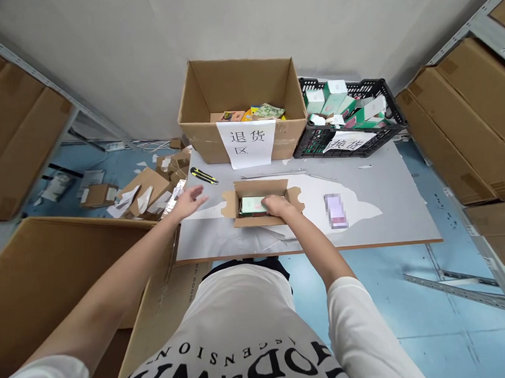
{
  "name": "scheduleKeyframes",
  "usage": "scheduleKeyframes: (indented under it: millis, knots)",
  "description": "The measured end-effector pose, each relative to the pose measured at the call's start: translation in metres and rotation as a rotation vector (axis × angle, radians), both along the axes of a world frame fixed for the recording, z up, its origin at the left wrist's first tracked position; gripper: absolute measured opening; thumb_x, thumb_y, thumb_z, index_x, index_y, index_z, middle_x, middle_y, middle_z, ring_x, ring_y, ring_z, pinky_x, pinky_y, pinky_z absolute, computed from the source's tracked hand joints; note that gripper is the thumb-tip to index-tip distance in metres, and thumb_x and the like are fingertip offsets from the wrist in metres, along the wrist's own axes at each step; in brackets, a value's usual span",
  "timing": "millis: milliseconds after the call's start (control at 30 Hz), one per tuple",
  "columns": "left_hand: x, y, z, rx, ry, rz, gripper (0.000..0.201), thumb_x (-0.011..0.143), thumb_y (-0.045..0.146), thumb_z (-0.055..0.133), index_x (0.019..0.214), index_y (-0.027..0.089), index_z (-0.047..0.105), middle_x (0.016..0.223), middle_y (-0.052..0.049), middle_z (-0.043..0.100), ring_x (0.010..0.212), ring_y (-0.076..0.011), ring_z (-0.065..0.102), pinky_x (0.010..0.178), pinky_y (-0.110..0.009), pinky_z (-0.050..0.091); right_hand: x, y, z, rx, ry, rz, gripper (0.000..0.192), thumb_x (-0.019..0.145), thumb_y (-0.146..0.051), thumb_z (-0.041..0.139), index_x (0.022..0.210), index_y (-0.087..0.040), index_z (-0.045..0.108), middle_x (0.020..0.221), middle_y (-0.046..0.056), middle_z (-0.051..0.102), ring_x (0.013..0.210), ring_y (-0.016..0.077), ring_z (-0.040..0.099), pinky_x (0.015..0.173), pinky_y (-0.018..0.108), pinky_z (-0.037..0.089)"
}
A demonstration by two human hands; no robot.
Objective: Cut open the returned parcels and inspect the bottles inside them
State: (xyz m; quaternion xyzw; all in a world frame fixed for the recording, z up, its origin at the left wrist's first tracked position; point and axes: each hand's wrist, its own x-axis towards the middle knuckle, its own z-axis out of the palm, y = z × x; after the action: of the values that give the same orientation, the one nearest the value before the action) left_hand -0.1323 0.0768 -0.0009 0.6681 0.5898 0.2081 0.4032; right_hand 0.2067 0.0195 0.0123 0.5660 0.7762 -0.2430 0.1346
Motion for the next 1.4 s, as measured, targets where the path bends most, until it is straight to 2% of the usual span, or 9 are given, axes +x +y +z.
scheduleKeyframes:
  millis: [100,200,300,467,600,700,900,1167,1400]
  knots:
    - [0.043,-0.019,0.017,0.103,0.063,-0.292,0.099,0.065,0.058,0.068,0.143,0.011,0.030,0.145,-0.018,0.038,0.131,-0.0285,0.042,0.107,-0.038,0.035,-0.030,0.015,-0.006,0.035,0.036,0.208,0.051,0.078,-0.025,0.065,0.127,-0.021,0.052,0.130,0.011,0.054,0.113,0.0253,0.054,0.090,0.031,0.044]
    - [0.068,-0.030,0.029,0.181,0.235,-0.535,0.124,0.051,0.064,0.074,0.148,0.012,0.016,0.154,-0.019,0.015,0.139,-0.0337,0.024,0.110,-0.042,0.028,-0.059,0.024,-0.014,0.098,-0.046,0.413,0.068,0.075,-0.022,0.069,0.137,-0.022,0.040,0.141,0.012,0.042,0.119,0.0267,0.047,0.091,0.034,0.044]
    - [0.079,-0.032,0.030,0.164,0.415,-0.642,0.130,0.050,0.068,0.070,0.149,0.014,0.006,0.155,-0.020,0.004,0.141,-0.0366,0.015,0.111,-0.052,0.020,-0.076,0.026,-0.023,0.096,-0.158,0.431,0.055,0.079,-0.021,0.063,0.131,-0.025,0.047,0.143,0.011,0.037,0.122,0.0272,0.042,0.091,0.035,0.044]
    - [0.086,-0.032,0.019,0.095,0.577,-0.660,0.135,0.050,0.071,0.067,0.148,0.013,-0.003,0.155,-0.021,0.002,0.142,-0.0373,0.005,0.109,-0.060,0.012,-0.082,0.022,-0.033,0.111,-0.175,0.399,0.035,0.091,-0.021,0.045,0.125,-0.025,0.051,0.139,0.014,0.040,0.121,0.0270,0.043,0.090,0.036,0.043]
    - [0.092,-0.034,0.014,0.070,0.618,-0.636,0.135,0.048,0.072,0.068,0.149,0.014,0.000,0.155,-0.021,0.004,0.142,-0.0388,0.004,0.108,-0.062,0.009,-0.082,0.019,-0.038,0.097,-0.204,0.358,0.043,0.086,-0.025,0.055,0.129,-0.025,0.047,0.125,0.018,0.051,0.107,0.0282,0.054,0.085,0.040,0.044]
    - [0.094,-0.035,0.012,0.060,0.624,-0.644,0.131,0.048,0.071,0.069,0.149,0.018,0.006,0.155,-0.020,0.005,0.141,-0.0402,0.004,0.107,-0.064,0.007,-0.081,0.018,-0.036,0.099,-0.197,0.354,0.054,0.081,-0.026,0.062,0.131,-0.027,0.043,0.129,0.018,0.047,0.106,0.0294,0.054,0.083,0.040,0.045]
    - [0.089,-0.032,0.012,0.088,0.606,-0.670,0.116,0.050,0.071,0.068,0.144,0.018,0.027,0.154,-0.021,0.012,0.139,-0.0420,0.011,0.106,-0.066,0.008,-0.068,0.018,-0.009,0.141,-0.057,0.354,0.067,0.072,-0.030,0.069,0.132,-0.024,0.040,0.123,0.016,0.046,0.103,0.0309,0.053,0.081,0.039,0.046]
    - [0.084,-0.013,0.013,0.179,0.532,-0.690,0.105,0.047,0.069,0.071,0.132,0.015,0.042,0.130,-0.018,0.048,0.121,-0.0356,0.045,0.108,-0.056,0.015,-0.020,0.010,0.027,0.229,0.199,0.286,0.041,0.069,-0.027,0.068,0.107,-0.020,0.053,0.111,0.010,0.046,0.090,0.0246,0.056,0.077,0.035,0.044]
    - [0.082,0.012,0.017,0.231,0.544,-0.706,0.110,0.037,0.070,0.075,0.124,0.009,0.049,0.118,-0.019,0.055,0.110,-0.0363,0.053,0.100,-0.042,0.033,0.017,0.002,0.040,0.401,0.526,0.091,0.041,0.065,-0.033,0.071,0.098,-0.020,0.051,0.115,0.011,0.048,0.099,0.0244,0.053,0.080,0.034,0.045]
